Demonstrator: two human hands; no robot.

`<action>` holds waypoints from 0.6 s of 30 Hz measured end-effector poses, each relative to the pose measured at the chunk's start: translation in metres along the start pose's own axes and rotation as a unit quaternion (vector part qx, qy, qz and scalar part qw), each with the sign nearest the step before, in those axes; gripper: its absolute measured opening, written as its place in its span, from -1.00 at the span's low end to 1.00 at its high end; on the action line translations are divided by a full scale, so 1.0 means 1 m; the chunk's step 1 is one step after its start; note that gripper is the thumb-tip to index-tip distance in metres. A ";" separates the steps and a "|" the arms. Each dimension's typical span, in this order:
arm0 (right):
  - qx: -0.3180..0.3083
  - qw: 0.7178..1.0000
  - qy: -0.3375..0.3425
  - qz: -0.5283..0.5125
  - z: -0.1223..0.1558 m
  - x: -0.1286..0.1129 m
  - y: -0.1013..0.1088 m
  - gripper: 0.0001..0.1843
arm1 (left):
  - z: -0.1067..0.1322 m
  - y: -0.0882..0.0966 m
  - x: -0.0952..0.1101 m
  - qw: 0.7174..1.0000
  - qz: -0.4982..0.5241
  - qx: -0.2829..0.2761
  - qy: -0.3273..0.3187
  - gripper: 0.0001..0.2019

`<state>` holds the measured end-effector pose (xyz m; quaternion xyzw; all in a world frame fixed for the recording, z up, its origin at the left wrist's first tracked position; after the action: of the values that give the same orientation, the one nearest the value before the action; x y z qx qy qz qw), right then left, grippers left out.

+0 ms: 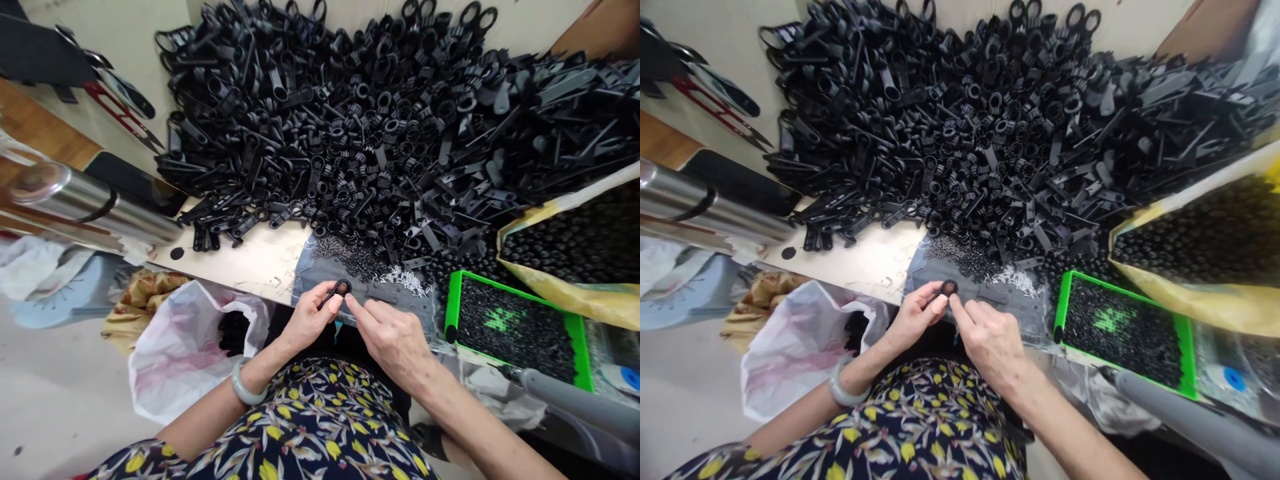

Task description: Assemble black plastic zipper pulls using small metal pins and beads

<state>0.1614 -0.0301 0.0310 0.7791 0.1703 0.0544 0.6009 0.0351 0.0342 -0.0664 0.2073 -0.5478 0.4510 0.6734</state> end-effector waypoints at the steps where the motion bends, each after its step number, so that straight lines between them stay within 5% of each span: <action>1: -0.003 1.000 0.002 0.003 0.000 -0.001 0.000 -0.66 | 0.000 0.000 0.001 1.000 -0.001 -0.001 0.001 -0.48; 18: -0.014 1.000 -0.013 -0.017 0.003 0.000 -0.003 -0.63 | 0.000 -0.002 0.003 1.000 0.026 -0.010 0.005 -0.47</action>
<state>0.1618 -0.0320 0.0271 0.7683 0.1748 0.0367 0.6147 0.0369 0.0342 -0.0636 0.1839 -0.5541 0.4634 0.6666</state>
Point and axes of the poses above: each hand's wrist, its own z-axis away from the middle knuckle, its own y-axis out of the back of the hand, x = y × z, the point moved 6 cm from there along -z, towards the middle knuckle, and after that the axes turned 2 degrees about x, right-handed, at the moved point
